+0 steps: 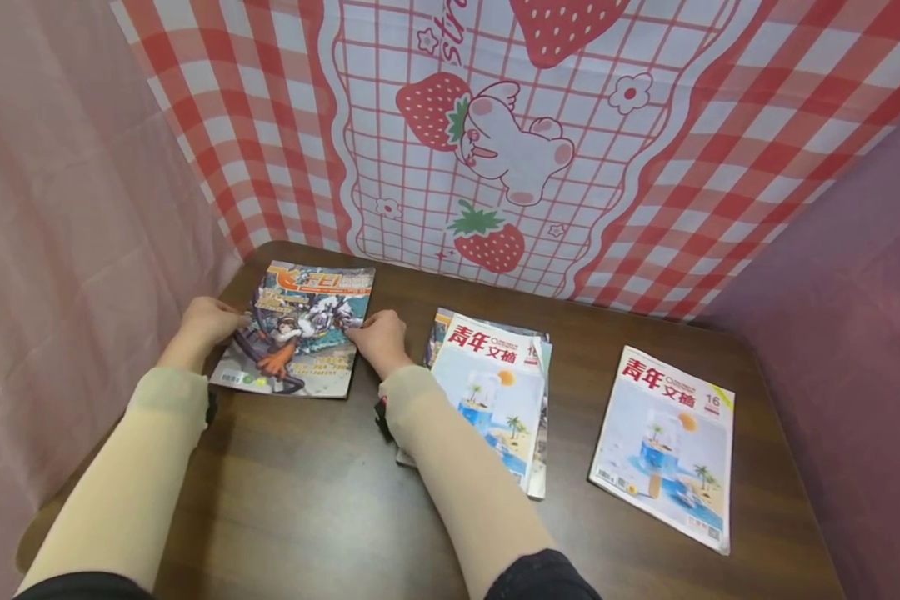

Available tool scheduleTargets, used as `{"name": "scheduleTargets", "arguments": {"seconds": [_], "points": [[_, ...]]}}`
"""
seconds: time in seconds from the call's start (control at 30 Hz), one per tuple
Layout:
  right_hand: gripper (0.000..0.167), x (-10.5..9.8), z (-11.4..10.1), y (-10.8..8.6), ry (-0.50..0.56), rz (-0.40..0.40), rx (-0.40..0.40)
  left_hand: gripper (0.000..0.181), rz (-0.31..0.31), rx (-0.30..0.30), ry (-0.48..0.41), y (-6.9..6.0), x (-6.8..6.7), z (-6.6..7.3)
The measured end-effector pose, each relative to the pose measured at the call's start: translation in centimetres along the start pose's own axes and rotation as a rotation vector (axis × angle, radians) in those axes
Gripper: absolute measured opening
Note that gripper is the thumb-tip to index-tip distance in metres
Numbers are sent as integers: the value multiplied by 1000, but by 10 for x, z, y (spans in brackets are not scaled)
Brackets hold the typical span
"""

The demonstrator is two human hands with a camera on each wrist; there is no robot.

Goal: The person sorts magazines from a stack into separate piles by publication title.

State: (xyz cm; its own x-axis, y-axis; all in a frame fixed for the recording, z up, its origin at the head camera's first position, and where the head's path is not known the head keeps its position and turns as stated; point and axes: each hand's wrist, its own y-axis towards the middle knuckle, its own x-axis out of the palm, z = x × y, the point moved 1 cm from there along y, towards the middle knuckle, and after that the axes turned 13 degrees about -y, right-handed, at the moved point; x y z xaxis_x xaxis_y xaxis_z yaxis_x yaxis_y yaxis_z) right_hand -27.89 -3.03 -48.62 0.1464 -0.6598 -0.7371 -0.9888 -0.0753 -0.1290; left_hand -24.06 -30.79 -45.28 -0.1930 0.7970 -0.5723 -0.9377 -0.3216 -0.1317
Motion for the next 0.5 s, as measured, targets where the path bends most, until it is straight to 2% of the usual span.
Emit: {"name": "scheduleTargets", "arguments": {"seconds": [0.2, 0.27, 0.4, 0.5], "points": [[25, -10, 1, -5, 7, 21, -23, 43, 41, 18, 24, -5, -1, 4], [28, -14, 3, -7, 24, 32, -40, 45, 35, 30, 26, -8, 0, 9], [36, -21, 6, -13, 64, 35, -78, 46, 22, 55, -27, -18, 8, 26], [39, -28, 7, -19, 83, 30, -113, 45, 28, 95, -90, -28, 17, 41]]}}
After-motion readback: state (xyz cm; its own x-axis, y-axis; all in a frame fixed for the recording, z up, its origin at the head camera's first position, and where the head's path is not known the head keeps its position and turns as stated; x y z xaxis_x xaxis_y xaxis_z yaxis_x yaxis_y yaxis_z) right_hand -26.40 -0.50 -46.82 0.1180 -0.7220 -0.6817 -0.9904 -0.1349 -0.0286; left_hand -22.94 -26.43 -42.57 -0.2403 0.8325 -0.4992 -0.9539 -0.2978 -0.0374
